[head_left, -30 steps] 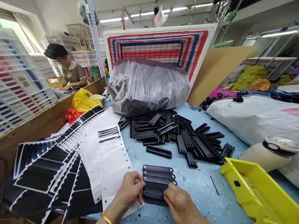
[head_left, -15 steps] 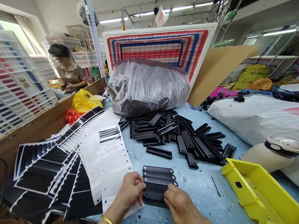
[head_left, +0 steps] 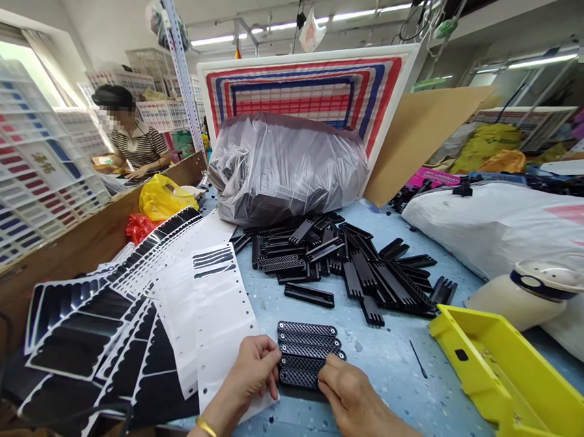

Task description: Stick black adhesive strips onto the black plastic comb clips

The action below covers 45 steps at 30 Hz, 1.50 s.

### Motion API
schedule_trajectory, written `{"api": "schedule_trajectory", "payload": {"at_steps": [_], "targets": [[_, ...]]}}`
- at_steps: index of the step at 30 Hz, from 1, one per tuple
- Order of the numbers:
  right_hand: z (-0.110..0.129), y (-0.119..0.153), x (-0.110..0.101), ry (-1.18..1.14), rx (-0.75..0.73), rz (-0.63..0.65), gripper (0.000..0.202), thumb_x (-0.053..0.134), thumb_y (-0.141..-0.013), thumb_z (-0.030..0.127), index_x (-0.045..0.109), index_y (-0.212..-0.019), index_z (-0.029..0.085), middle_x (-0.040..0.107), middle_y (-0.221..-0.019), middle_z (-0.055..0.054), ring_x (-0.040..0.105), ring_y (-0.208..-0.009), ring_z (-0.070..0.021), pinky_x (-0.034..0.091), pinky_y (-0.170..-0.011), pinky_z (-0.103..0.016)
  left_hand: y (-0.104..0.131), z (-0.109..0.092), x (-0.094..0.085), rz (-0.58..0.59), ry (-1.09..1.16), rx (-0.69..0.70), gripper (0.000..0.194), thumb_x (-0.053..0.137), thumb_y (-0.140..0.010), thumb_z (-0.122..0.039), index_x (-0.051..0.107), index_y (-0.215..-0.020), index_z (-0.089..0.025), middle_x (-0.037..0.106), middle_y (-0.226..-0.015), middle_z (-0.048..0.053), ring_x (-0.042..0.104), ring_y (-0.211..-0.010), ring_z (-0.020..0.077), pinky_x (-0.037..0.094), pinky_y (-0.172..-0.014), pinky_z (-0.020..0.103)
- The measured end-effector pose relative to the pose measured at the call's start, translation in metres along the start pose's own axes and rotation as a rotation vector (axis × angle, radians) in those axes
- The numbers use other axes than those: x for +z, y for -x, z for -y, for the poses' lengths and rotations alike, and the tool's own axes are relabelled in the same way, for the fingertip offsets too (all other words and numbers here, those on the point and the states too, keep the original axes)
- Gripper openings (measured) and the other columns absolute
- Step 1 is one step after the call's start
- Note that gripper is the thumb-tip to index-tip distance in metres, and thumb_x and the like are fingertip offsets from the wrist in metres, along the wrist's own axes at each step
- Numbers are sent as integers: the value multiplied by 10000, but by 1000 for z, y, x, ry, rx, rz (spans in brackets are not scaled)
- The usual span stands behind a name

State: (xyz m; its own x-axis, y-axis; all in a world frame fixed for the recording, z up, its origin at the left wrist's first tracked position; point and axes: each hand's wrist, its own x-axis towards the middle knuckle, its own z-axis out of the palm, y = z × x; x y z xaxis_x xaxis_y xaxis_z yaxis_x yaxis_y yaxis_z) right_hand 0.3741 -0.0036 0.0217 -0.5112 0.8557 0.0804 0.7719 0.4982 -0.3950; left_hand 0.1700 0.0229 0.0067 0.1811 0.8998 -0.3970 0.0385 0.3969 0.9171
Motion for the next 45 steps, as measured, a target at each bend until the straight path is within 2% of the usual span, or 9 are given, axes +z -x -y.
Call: {"api": "schedule_trajectory", "payload": {"at_steps": [5,11,14,17,20,24,28,37,45], "targets": [[0,1,1,15,-9,-20,351,336,-906,75,591,-685,174,604,-728,-79,602,-678,-190,423,-605,-289,-6,2,5,-19,-59,8,199,655,-649,-280,468,-610,-224,455,-316,-93,432,-243,99,249,-275,176],[0,1,2,-30,-1,-42,316,392,-892,73,605,-685,182,611,-734,-60,602,-684,-177,431,-616,-276,-2,-2,5,-100,-142,40,171,633,-679,-246,472,-624,-230,416,-353,-108,378,-262,93,234,-316,194],[3,-1,2,-31,20,-28,268,461,-870,66,621,-689,184,625,-750,-52,613,-706,-178,440,-630,-275,13,-1,4,-168,-267,204,116,611,-726,-234,517,-659,-220,421,-413,-90,420,-369,102,275,-407,208],[5,-2,1,-47,46,-28,214,520,-857,79,633,-715,192,636,-777,-37,628,-741,-180,464,-660,-274,31,7,9,-148,-510,415,62,567,-779,-203,622,-750,-209,567,-516,-19,545,-503,153,380,-516,245],[5,1,0,-78,46,-63,179,540,-836,73,649,-781,203,653,-838,-40,643,-800,-189,501,-721,-283,41,18,17,-92,-662,579,206,526,-812,-171,698,-913,-223,720,-755,61,668,-684,216,491,-648,285],[3,8,0,-113,33,-110,259,519,-768,18,665,-833,222,682,-885,-49,662,-839,-202,533,-758,-289,39,27,24,-13,-781,686,348,505,-843,-168,696,-1127,-234,753,-889,99,715,-805,257,559,-725,321],[-3,15,8,-108,7,-167,301,456,-842,39,680,-931,220,677,-871,-56,660,-818,-199,548,-743,-299,33,28,26,-11,-835,719,449,497,-850,-148,630,-1278,-184,761,-958,142,731,-845,278,581,-765,352],[-14,21,26,8,-32,-197,192,489,-940,169,663,-1006,216,627,-921,-58,620,-881,-201,528,-815,-336,35,17,32,20,-977,658,474,454,-814,-92,651,-1244,-125,767,-975,179,747,-853,324,604,-738,395],[-14,17,23,-32,-45,-176,225,445,-964,190,655,-888,215,604,-833,-43,596,-800,-185,515,-720,-305,36,20,34,35,-1152,683,549,503,-728,-64,639,-1260,-68,765,-925,201,749,-770,352,621,-664,424]]}}
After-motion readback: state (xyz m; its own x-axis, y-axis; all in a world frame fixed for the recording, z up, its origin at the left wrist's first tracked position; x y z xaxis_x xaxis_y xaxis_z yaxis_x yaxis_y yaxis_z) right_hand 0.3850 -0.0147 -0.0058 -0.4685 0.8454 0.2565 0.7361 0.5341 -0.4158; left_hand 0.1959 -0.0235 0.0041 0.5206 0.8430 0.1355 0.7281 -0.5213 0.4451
